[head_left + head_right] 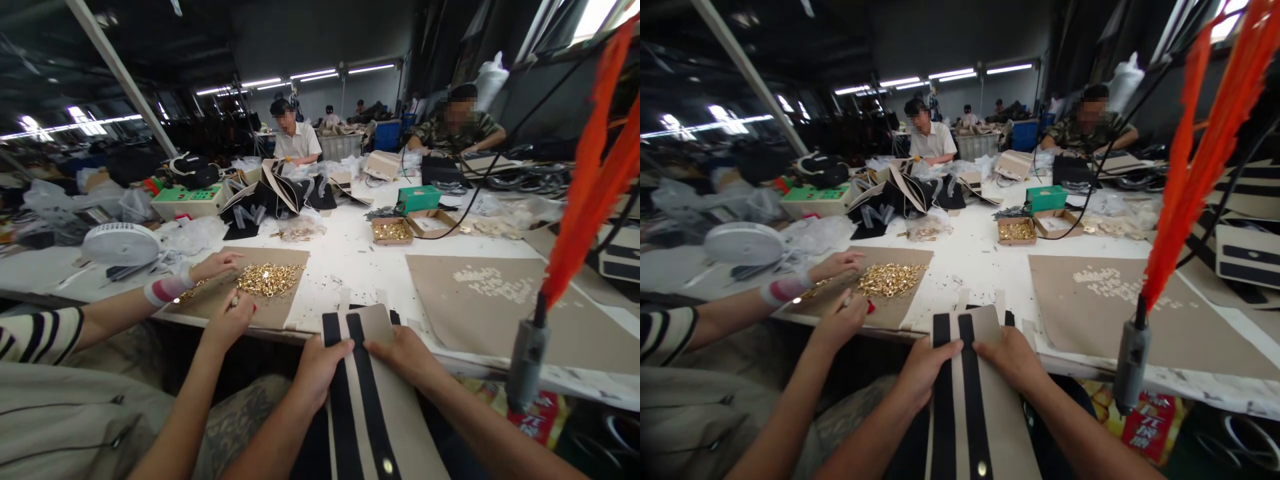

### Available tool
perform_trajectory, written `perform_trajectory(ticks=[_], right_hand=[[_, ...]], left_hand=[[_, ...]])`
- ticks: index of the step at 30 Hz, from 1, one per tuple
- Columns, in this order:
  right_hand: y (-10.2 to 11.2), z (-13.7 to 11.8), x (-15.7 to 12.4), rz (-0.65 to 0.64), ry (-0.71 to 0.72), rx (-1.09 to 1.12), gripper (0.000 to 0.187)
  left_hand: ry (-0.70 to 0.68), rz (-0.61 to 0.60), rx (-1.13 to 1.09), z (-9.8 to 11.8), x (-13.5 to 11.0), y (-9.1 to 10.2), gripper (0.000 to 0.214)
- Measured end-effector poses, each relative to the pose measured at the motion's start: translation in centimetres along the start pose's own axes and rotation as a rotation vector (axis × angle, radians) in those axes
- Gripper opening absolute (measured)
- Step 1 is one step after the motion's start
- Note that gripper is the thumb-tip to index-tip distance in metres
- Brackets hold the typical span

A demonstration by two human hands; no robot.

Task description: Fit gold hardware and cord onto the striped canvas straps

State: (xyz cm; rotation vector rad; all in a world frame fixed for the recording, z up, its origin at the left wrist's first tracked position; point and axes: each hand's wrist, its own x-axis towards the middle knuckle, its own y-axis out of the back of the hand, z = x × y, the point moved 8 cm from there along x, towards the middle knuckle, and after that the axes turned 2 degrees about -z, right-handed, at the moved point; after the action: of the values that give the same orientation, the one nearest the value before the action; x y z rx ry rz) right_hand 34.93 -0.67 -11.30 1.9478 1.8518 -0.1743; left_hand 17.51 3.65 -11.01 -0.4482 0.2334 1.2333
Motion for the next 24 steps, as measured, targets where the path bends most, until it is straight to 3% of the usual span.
perform_trajectory(ticks=[3,7,16,24], right_hand=[[0.5,-1.1,0.2,0.049,0.057,-0.254,0.025],[-0.1,-0.7,-0.1,0.0,0.068,-0.323,0.022],[1.8,-3.9,4.2,0.165,0.026,-0.462,0.029],[2.2,-3.7,6.4,0.201,-0.045,-0.669,0.033]], left_hand=[[-0.025,-0.088,0.135,0.1,0.6,-0.5,0.04],[-0.034,-0.193,0.295,-0.7,0.9,-0.8,0.028],[-0.134,-0.116,0.612,4.2,5.8,-0.4,0.018],[-0.114,-0.129,0.661,3.8,8.5,-0.5,0.022]])
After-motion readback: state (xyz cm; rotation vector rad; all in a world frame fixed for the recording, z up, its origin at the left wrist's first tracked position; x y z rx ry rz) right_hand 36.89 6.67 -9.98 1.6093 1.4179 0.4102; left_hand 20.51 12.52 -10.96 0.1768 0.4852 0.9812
